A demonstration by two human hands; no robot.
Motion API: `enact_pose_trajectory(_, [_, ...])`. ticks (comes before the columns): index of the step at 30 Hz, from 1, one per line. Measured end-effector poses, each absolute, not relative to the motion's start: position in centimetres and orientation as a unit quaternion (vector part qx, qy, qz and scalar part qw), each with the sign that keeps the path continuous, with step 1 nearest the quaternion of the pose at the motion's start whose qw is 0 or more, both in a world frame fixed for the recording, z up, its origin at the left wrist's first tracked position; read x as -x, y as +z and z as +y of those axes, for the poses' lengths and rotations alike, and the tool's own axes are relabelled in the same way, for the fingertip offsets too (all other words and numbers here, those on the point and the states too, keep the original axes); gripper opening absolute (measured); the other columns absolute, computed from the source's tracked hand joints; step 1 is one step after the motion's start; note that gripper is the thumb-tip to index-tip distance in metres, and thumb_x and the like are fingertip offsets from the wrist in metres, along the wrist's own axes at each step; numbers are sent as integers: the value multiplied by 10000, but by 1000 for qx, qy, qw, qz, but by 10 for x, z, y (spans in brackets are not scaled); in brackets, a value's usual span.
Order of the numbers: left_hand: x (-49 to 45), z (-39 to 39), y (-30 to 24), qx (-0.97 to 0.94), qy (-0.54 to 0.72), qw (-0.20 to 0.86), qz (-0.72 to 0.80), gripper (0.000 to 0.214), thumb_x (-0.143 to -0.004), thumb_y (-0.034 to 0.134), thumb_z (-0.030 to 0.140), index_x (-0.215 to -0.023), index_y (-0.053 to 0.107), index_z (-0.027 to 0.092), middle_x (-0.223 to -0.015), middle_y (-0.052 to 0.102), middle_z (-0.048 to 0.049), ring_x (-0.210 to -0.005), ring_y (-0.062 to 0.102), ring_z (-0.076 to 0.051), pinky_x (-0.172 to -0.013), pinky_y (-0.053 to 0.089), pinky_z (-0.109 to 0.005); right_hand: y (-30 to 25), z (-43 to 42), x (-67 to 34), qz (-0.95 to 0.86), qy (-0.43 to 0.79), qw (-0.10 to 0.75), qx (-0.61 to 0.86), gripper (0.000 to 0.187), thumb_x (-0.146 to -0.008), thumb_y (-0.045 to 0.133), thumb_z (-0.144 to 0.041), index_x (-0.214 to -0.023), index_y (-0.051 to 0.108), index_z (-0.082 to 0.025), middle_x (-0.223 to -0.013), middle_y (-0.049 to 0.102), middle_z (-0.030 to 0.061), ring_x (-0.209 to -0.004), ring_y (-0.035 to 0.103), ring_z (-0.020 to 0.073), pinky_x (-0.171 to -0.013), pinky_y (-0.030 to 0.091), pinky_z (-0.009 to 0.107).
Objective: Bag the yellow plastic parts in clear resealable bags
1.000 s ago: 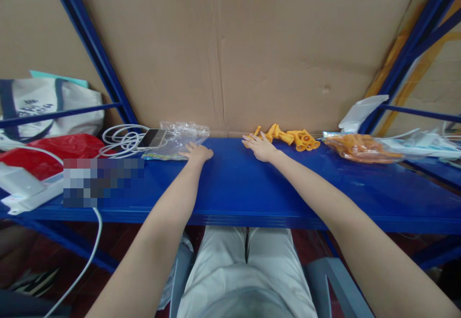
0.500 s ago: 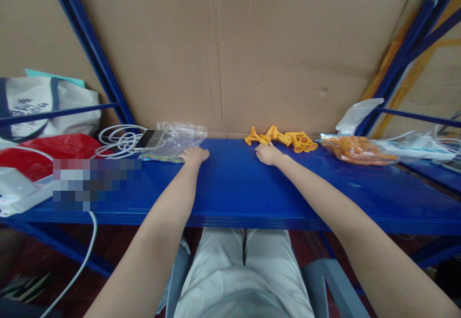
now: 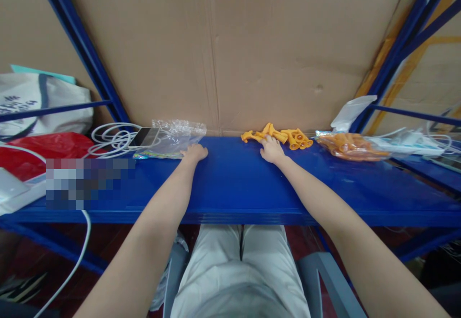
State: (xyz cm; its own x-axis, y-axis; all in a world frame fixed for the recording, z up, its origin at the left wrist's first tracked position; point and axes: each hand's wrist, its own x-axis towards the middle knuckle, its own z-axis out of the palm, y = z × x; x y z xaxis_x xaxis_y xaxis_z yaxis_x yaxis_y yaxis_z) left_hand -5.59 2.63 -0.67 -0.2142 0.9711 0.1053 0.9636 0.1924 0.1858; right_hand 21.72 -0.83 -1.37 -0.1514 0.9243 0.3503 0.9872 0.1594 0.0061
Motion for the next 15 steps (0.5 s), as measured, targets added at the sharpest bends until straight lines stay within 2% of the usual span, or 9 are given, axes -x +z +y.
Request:
enact_pose_trajectory(3, [55, 28, -6, -629, 112, 6, 769, 495, -885, 450, 251, -1315, 613, 67, -1416, 541, -246, -1325, 493, -398, -1094, 365, -588, -12, -10, -218, -747, -99, 110, 648, 493, -918, 406, -199, -1398, 505, -134, -1448, 482, 176, -1325, 438, 326, -1092, 394, 483])
enact_pose_trajectory(5, [55, 29, -6, -637, 118, -10, 762, 467, -850, 490, 188, -1268, 647, 51, -1348, 597, -249, -1267, 557, -371, -1060, 436, -484, -10, -10, -219, -743, -106, 105, 652, 470, -916, 393, -170, -1367, 514, -114, -1404, 509, 195, -1305, 454, 320, -1072, 415, 462])
enact_pose_trajectory(9, [54, 32, -4, -691, 119, -33, 712, 388, -818, 501, 92, -1128, 735, 97, -1199, 705, -179, -1169, 642, -279, -998, 482, -293, -6, -11, -218, -722, -128, 126, 669, 446, -908, 403, -142, -1335, 492, -51, -1339, 539, 244, -1279, 471, 328, -1015, 447, 453])
enact_pose_trajectory(12, [51, 33, -3, -716, 135, -47, 684, 401, -835, 500, 82, -1147, 737, 168, -1187, 726, -104, -1167, 647, -232, -992, 476, -238, -3, -11, -219, -708, -137, 132, 680, 432, -920, 423, -176, -1312, 505, -12, -1313, 562, 261, -1299, 467, 326, -1041, 414, 439])
enact_pose_trajectory(15, [49, 32, -4, -721, 150, -54, 674, 425, -866, 496, 107, -1235, 698, 171, -1222, 713, -100, -1179, 641, -231, -1009, 469, -251, -3, -10, -223, -700, -125, 116, 694, 418, -927, 467, -249, -1273, 569, -36, -1313, 585, 250, -1306, 484, 329, -1052, 402, 427])
